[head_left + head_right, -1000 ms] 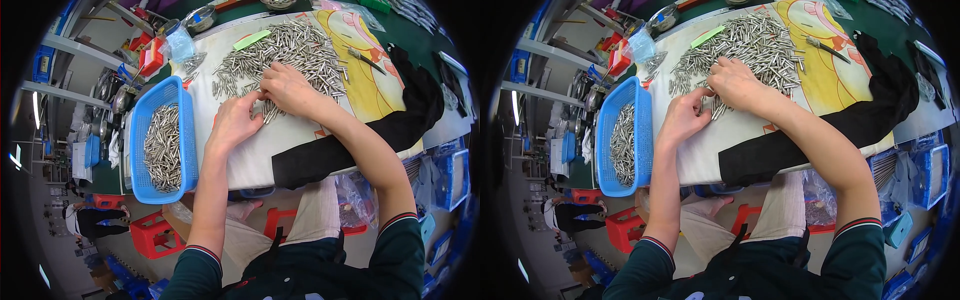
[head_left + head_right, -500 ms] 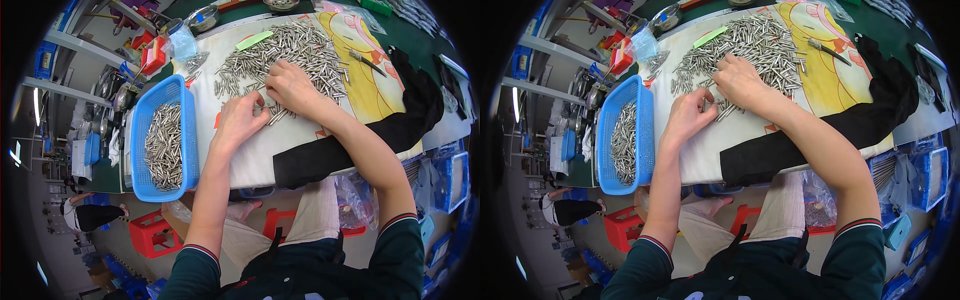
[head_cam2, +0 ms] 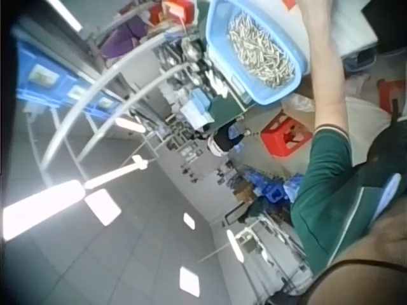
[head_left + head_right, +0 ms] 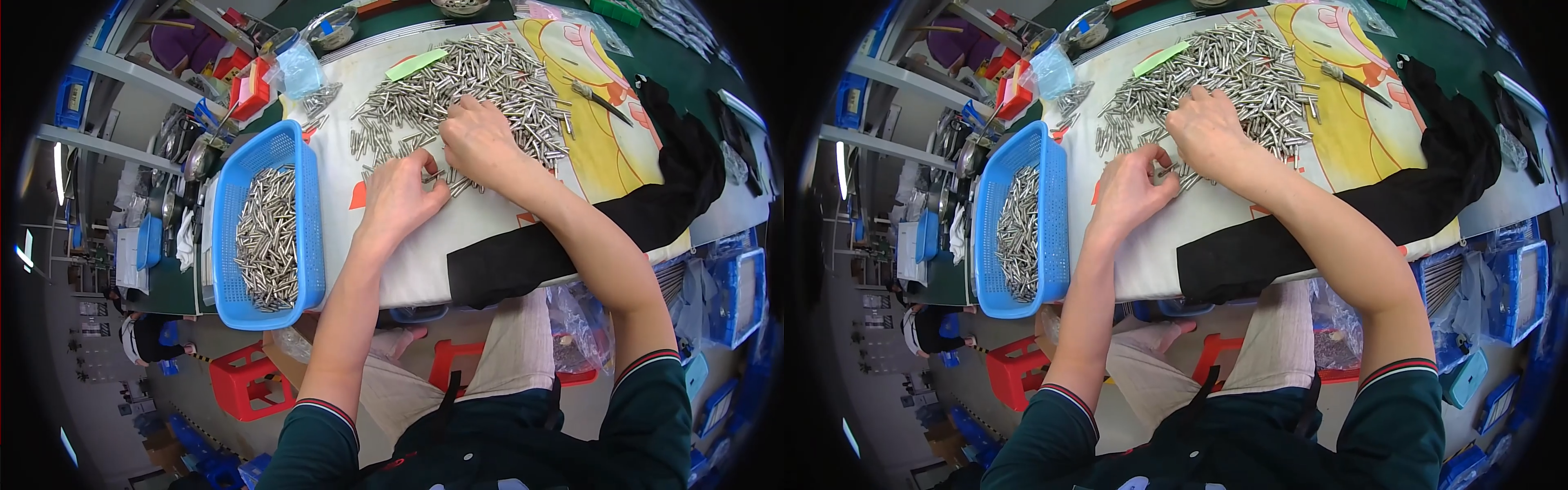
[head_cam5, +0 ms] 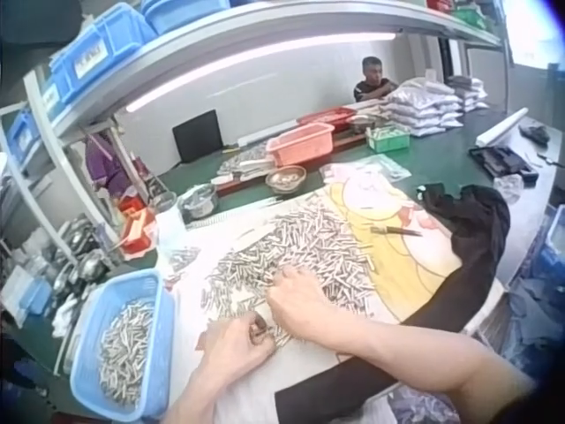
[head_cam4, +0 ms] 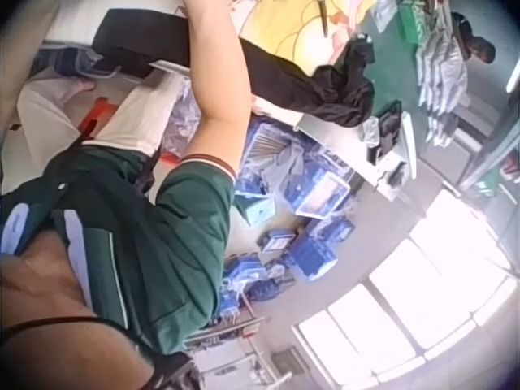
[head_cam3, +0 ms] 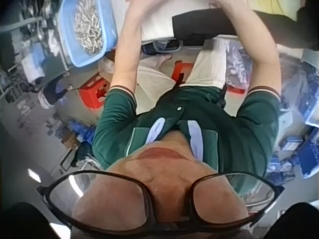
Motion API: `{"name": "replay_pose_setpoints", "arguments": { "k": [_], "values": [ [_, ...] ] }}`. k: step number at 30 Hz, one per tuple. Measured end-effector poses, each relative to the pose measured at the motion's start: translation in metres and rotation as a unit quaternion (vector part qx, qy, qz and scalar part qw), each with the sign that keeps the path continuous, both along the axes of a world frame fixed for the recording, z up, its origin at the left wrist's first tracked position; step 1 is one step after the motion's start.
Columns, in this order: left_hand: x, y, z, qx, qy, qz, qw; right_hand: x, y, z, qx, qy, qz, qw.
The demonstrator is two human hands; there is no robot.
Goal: Sorting and inspecting small metal connector pins at a workbench.
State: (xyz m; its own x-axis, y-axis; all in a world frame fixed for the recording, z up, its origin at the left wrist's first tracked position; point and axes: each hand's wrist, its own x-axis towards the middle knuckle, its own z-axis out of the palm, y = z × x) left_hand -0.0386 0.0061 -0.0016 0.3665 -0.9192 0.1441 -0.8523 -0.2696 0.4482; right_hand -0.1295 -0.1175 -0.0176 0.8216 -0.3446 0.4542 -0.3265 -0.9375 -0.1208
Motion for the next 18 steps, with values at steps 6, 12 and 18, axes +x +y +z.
{"name": "replay_pose_setpoints", "arguments": {
  "k": [6,12,18],
  "values": [
    [0.002,-0.001,-0.003,0.005,-0.029,-0.012,0.999,0.002,-0.006,-0.003,0.081,-0.009,0.001,0.997],
    [0.004,0.0,-0.002,0.004,-0.052,-0.027,0.998,0.004,-0.002,0.0,0.084,0.016,-0.015,0.996],
    [0.008,-0.001,-0.001,-0.06,0.058,-0.05,0.995,0.002,-0.017,-0.006,0.076,-0.082,0.146,0.983]
  ]
}}
